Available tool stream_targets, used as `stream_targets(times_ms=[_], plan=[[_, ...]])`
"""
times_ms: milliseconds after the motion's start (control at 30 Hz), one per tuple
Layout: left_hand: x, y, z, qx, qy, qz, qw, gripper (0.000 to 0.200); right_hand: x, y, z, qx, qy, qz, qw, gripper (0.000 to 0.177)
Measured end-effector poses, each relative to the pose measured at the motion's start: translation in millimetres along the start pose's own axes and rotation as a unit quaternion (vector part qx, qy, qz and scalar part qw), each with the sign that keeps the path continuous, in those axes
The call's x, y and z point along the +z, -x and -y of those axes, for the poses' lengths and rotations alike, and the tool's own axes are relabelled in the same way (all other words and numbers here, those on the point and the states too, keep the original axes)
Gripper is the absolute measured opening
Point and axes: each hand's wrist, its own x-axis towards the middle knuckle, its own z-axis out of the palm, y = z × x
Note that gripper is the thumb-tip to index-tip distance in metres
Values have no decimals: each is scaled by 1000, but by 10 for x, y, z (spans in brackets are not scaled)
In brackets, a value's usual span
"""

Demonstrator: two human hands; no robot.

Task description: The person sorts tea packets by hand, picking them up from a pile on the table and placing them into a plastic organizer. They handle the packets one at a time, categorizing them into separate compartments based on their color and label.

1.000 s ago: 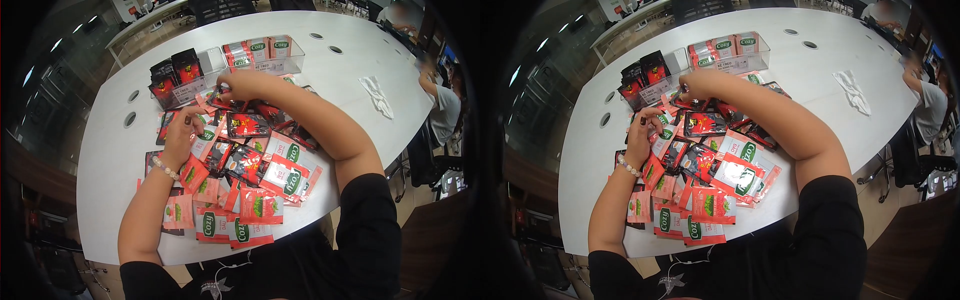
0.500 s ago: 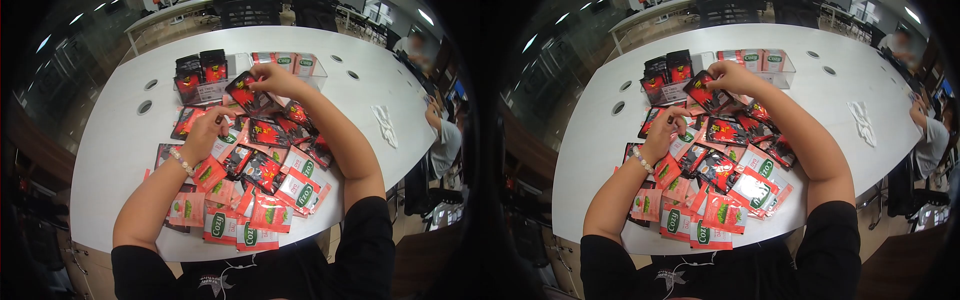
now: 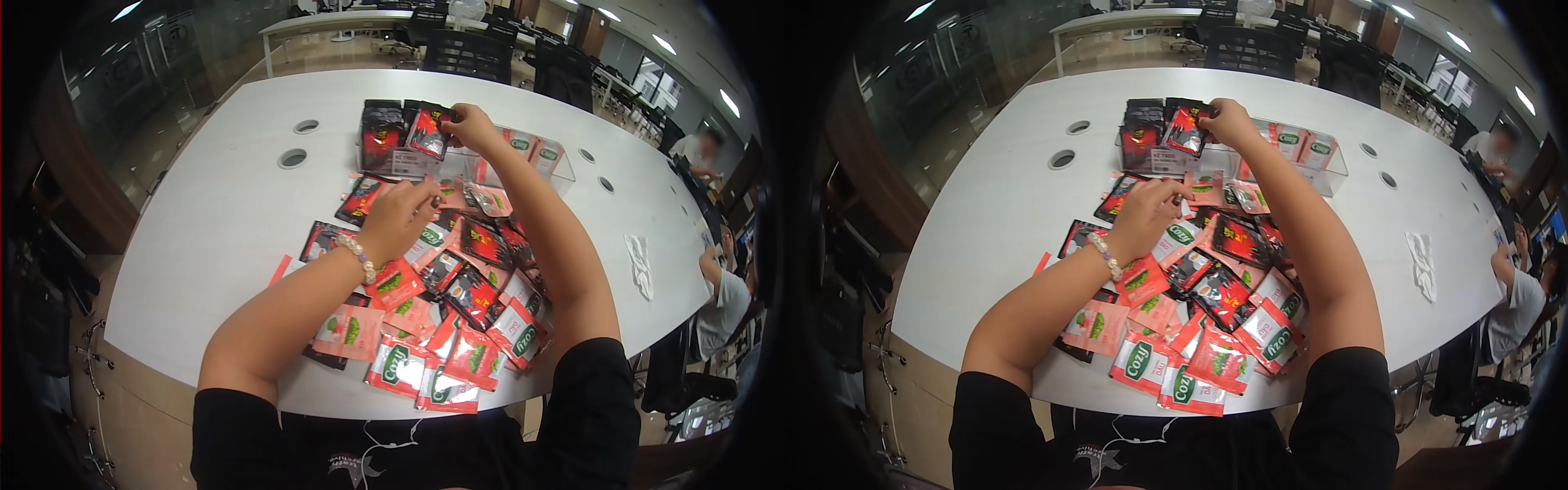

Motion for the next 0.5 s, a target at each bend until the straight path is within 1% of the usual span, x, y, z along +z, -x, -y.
stream_targets(times_ms=[67,133,200,300,333,400,500], plan=[[12,22,13,3,-6,-1,1000,18,49,-69,69,-6,27,-13,1000,22],[14,31,21,10,-5,1,1000,17,36,-170,74,-41,42,-63,996,21],[6,41,27,11,-14,6,1000,17,-23,-224,55,-54,104,-47,992,21],[25,32,31,22,-13,3,1000,16,14,-195,72,57,106,135,983,20],[26,26,28,26,-12,-1,1000,16,34,-137,126,88,142,185,968,25],[29,29,33,29,-7,-5,1000,16,99,13,260,140,155,174,962,35],[46,44,50,27,-1,-4,1000,16,178,-12,252,124,120,179,969,45]])
